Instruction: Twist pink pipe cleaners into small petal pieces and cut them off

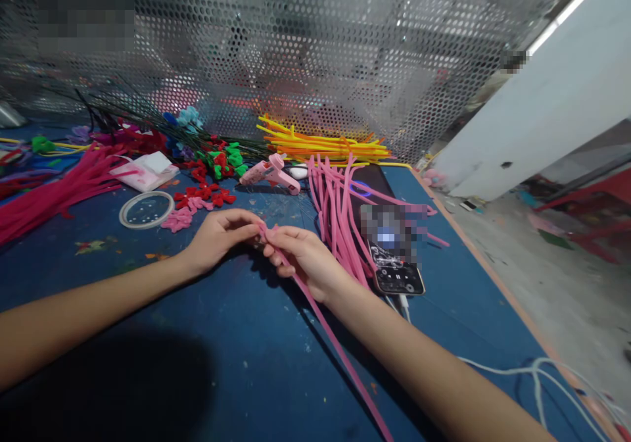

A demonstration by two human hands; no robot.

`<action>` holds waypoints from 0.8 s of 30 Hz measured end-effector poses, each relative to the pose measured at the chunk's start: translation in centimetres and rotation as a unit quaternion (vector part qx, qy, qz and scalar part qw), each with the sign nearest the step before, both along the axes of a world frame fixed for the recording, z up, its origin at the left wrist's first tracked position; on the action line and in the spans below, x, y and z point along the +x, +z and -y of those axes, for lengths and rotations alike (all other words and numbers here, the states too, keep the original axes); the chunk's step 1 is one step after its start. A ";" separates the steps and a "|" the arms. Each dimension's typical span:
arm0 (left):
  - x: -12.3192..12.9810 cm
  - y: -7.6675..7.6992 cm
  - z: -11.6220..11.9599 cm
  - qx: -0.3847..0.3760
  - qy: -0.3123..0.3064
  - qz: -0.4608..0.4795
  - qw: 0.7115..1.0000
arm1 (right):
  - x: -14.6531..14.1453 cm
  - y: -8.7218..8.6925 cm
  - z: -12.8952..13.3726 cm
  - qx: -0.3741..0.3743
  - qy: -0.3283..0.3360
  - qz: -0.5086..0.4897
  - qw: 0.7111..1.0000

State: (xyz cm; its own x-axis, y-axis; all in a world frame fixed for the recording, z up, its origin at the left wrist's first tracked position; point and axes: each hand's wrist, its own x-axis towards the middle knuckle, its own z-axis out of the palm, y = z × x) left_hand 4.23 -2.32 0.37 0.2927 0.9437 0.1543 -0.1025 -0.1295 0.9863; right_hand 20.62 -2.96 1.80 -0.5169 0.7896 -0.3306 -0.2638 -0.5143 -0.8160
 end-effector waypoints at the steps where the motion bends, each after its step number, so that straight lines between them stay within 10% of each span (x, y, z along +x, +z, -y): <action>1: -0.3 0.2 -0.1 0.064 0.008 -0.060 0.996 | 0.1 0.1 0.0 -0.012 0.013 -0.011 1.000; 6: -1.8 0.9 -0.4 0.373 0.031 -0.250 0.893 | 0.4 0.2 -0.2 -0.063 0.070 -0.042 0.995; 11: -2.0 0.5 -0.8 0.479 0.024 -0.260 0.838 | 0.4 0.0 -0.3 -0.054 0.073 -0.021 0.996; 18: -1.8 0.6 -0.7 0.391 0.017 -0.230 0.891 | 0.3 0.1 -0.4 0.021 0.038 0.021 0.999; 24: -1.0 1.0 -0.5 0.172 0.026 -0.172 0.970 | 0.4 0.1 -0.5 0.100 0.002 0.070 0.993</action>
